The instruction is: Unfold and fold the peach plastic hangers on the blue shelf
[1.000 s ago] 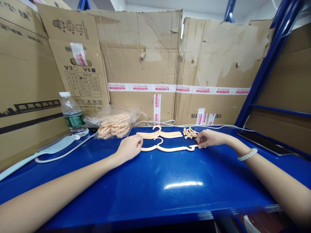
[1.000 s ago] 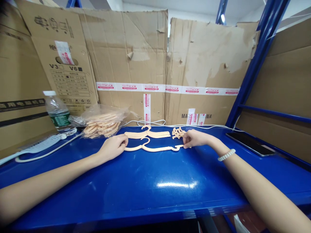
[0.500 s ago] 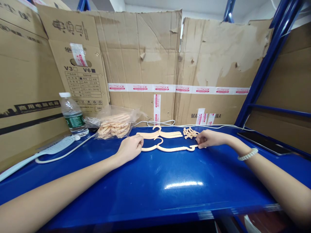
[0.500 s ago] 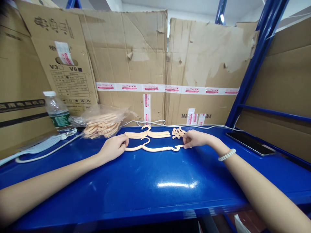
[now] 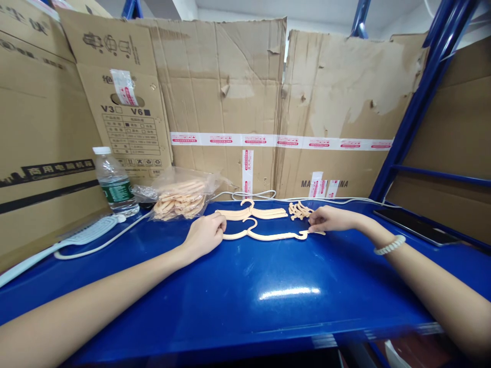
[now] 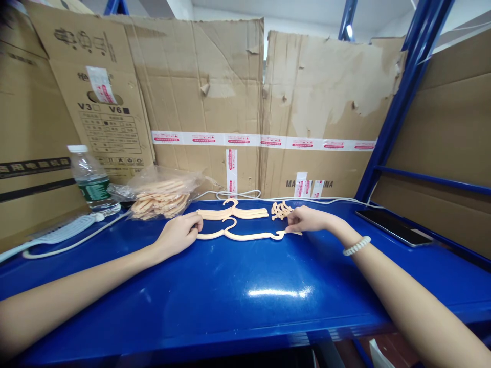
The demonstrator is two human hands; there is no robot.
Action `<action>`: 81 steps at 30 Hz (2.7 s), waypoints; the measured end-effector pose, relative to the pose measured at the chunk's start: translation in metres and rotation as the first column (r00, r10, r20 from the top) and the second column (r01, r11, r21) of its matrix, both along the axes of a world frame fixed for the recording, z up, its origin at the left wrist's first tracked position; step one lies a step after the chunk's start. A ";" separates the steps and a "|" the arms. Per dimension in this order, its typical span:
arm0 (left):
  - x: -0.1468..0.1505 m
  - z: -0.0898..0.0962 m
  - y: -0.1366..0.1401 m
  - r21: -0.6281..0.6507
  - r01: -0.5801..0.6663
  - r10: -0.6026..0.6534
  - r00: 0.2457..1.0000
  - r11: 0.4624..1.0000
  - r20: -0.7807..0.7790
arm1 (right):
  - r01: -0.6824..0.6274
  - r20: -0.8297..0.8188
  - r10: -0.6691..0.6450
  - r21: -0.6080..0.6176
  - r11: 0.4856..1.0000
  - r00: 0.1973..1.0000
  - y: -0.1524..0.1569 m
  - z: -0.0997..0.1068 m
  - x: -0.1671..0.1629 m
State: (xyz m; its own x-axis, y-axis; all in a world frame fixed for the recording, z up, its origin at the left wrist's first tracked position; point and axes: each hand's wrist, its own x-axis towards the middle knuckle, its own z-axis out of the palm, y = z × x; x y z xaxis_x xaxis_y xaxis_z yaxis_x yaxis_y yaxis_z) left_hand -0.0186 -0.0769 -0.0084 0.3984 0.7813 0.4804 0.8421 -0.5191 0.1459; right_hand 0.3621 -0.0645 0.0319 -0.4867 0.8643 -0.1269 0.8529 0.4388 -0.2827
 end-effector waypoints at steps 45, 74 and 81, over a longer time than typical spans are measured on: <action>-0.001 -0.001 0.002 -0.015 0.010 -0.010 1.000 1.000 -0.016 | 0.022 0.049 -0.024 0.048 0.999 0.998 0.002 -0.001 -0.009; -0.004 -0.003 0.007 0.015 0.017 -0.019 0.995 1.000 0.101 | 0.021 0.035 -0.027 0.155 0.988 0.999 0.002 -0.002 -0.012; -0.009 -0.012 0.024 0.037 0.001 -0.008 0.982 0.999 0.191 | -0.023 -0.142 0.106 0.487 0.873 0.984 0.013 -0.020 -0.030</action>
